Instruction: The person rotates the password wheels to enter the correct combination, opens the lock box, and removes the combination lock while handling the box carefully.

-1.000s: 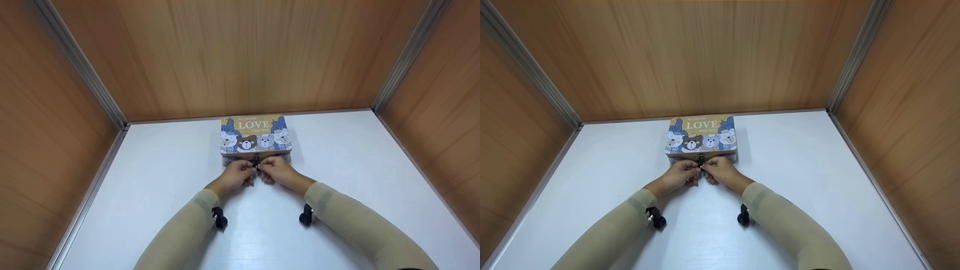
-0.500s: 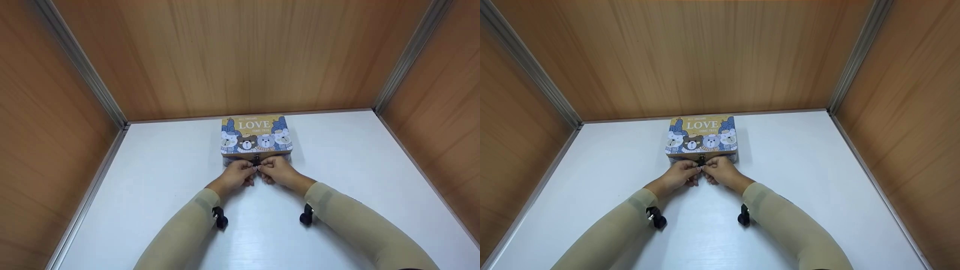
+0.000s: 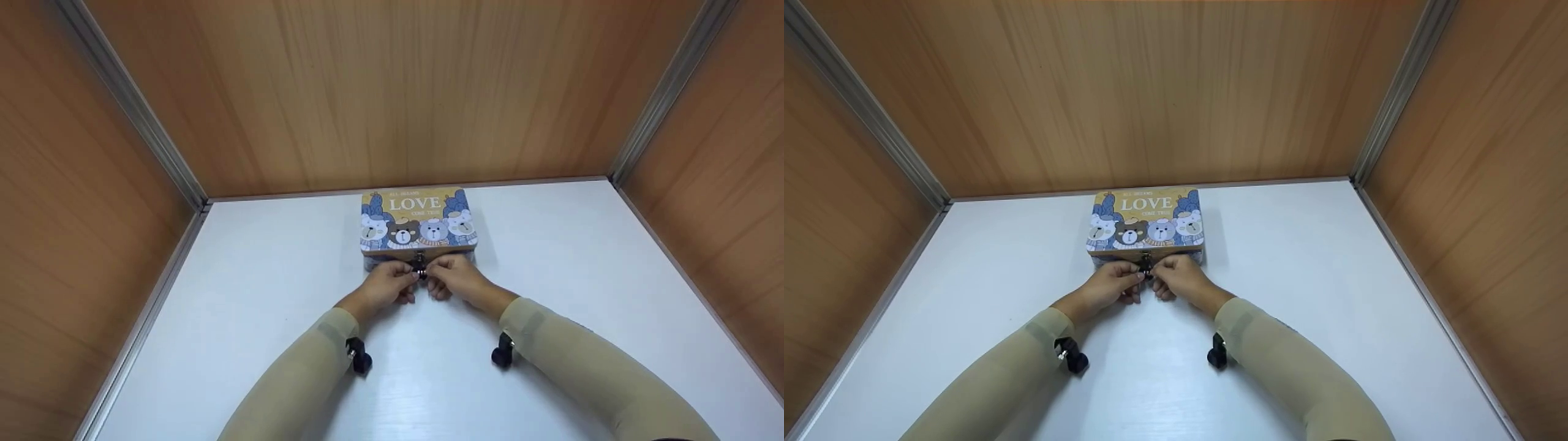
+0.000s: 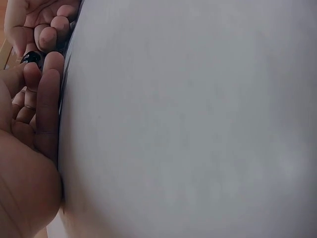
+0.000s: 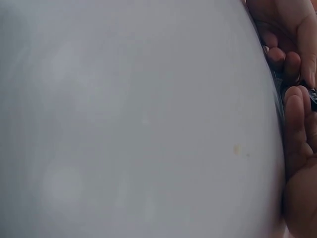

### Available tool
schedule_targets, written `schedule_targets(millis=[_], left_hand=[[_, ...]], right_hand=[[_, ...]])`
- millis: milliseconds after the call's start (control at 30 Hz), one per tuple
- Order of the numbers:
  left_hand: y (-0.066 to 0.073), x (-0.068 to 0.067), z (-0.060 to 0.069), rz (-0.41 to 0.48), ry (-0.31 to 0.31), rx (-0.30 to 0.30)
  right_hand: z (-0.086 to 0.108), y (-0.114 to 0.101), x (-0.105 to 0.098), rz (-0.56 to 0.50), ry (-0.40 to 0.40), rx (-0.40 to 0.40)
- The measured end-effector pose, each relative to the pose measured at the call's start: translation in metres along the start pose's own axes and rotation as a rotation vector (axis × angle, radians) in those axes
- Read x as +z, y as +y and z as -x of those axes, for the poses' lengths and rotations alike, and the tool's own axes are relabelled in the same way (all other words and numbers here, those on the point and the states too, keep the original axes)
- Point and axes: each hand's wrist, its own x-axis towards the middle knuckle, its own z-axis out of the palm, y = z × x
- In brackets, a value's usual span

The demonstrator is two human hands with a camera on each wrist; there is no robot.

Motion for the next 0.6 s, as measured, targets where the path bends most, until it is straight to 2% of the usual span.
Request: schedule_targets(millis=[300,600], left_hand=[[-0.0021,0.0007,-0.0021,0.056,-0.016,0.021],[-0.0005,-0.0017,-0.0011,0.059,-0.044,0.010]], right_hand=[[-0.0012,0.0020,0.0003,0.004,-0.002,-0.032],[-0.0013,0.0024,0.0014,0.039,0.001,-0.048]])
